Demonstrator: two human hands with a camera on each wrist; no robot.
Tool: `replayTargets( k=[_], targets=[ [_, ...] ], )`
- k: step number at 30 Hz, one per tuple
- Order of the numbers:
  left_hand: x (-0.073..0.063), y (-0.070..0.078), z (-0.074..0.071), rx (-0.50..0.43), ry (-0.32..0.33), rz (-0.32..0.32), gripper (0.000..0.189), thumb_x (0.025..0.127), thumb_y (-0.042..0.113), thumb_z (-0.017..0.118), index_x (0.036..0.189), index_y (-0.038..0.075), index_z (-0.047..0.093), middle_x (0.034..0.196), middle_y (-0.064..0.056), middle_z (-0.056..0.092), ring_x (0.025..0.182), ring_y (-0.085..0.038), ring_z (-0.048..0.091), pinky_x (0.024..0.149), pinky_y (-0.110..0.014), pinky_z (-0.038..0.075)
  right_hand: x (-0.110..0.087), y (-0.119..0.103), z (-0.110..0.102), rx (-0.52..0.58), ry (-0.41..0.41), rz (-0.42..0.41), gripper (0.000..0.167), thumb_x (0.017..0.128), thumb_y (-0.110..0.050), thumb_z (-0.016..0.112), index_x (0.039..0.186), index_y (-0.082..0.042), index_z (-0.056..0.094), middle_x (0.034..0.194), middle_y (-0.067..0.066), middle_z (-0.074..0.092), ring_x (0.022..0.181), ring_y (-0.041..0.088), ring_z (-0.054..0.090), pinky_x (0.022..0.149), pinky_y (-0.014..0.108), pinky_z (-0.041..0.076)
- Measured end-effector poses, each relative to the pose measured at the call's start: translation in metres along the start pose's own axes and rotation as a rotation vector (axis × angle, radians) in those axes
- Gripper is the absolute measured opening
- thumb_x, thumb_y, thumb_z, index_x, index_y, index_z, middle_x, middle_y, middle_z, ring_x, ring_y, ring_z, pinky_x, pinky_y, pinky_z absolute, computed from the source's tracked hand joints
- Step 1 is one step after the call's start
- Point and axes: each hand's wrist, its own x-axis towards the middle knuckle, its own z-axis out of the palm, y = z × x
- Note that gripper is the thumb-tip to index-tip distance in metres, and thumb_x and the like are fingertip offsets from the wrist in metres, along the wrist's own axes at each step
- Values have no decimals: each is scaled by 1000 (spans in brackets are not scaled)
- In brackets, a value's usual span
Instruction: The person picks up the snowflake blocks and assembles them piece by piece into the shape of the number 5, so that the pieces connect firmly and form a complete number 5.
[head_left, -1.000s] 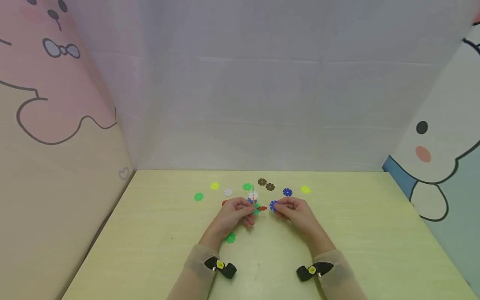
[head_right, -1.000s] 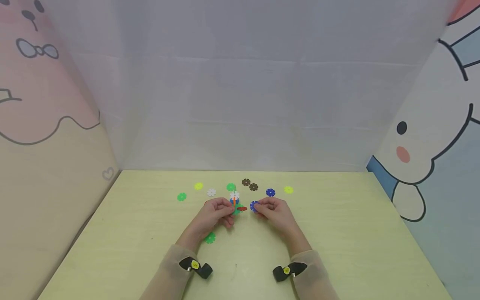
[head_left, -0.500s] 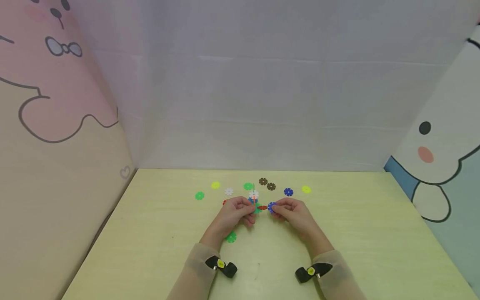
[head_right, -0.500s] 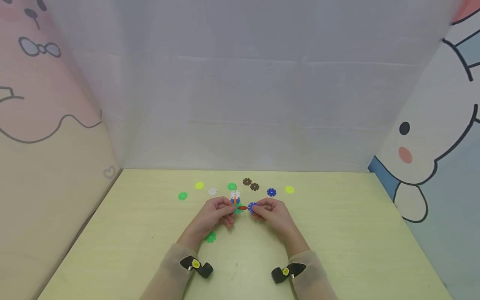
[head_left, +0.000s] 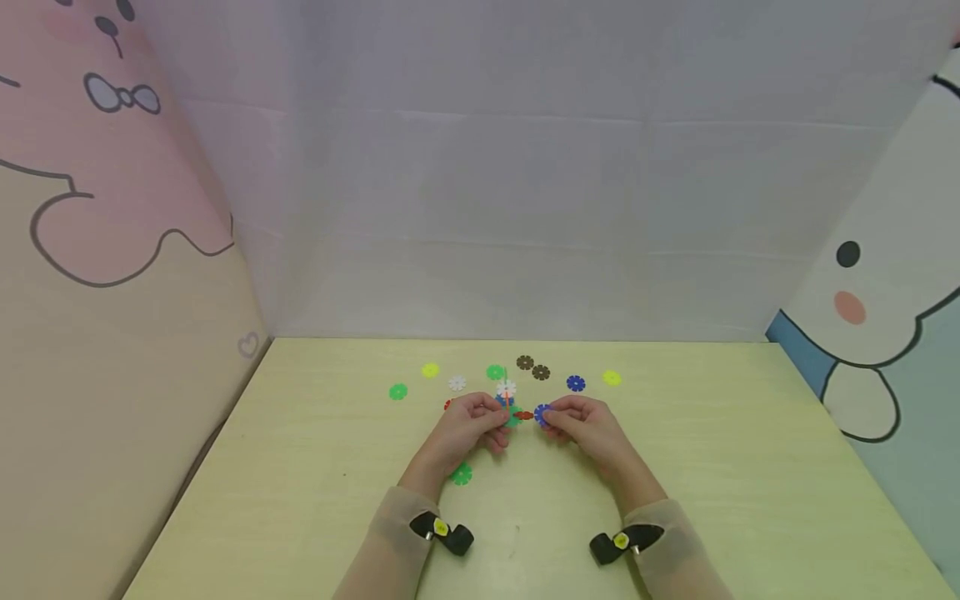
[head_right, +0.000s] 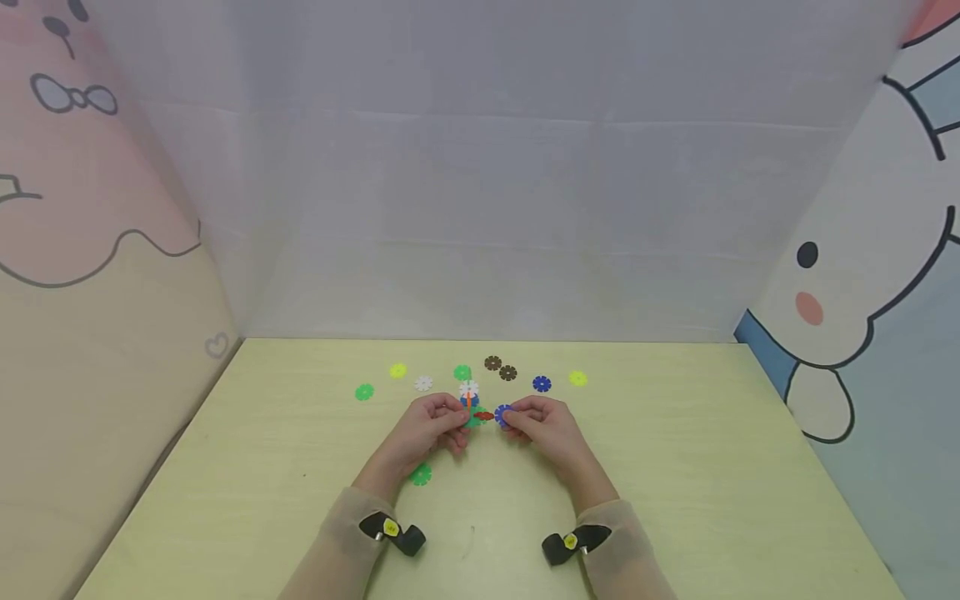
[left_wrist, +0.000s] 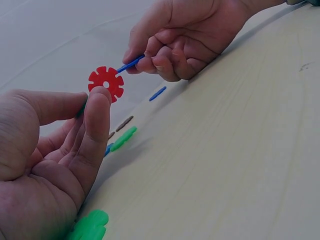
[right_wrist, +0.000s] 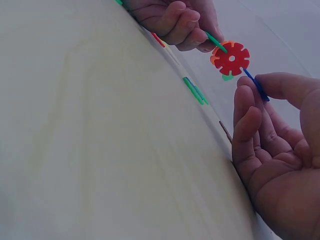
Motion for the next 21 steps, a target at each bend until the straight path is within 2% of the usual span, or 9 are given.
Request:
replayTargets(
  k=[8,21],
  targets=[
    [0,0,1,12,-4,-3,11,106,8,72,104,2,63,89,-16,78,67,-19,74,66,-32,65,2,2,1,-15,-11,17,11,103,-6,76,108,3,73,93,10,81,80,18,74,71,26,60],
    [2,-3,1,22,-5,18,12,106,6,72,102,3,61,78,-11,75,66,-18,73,64,-32,65,1,0,2,-22,-30,13,10,102,-5,76,103,5,74,92,14,82,78,16,75,68,25,60]
  ],
)
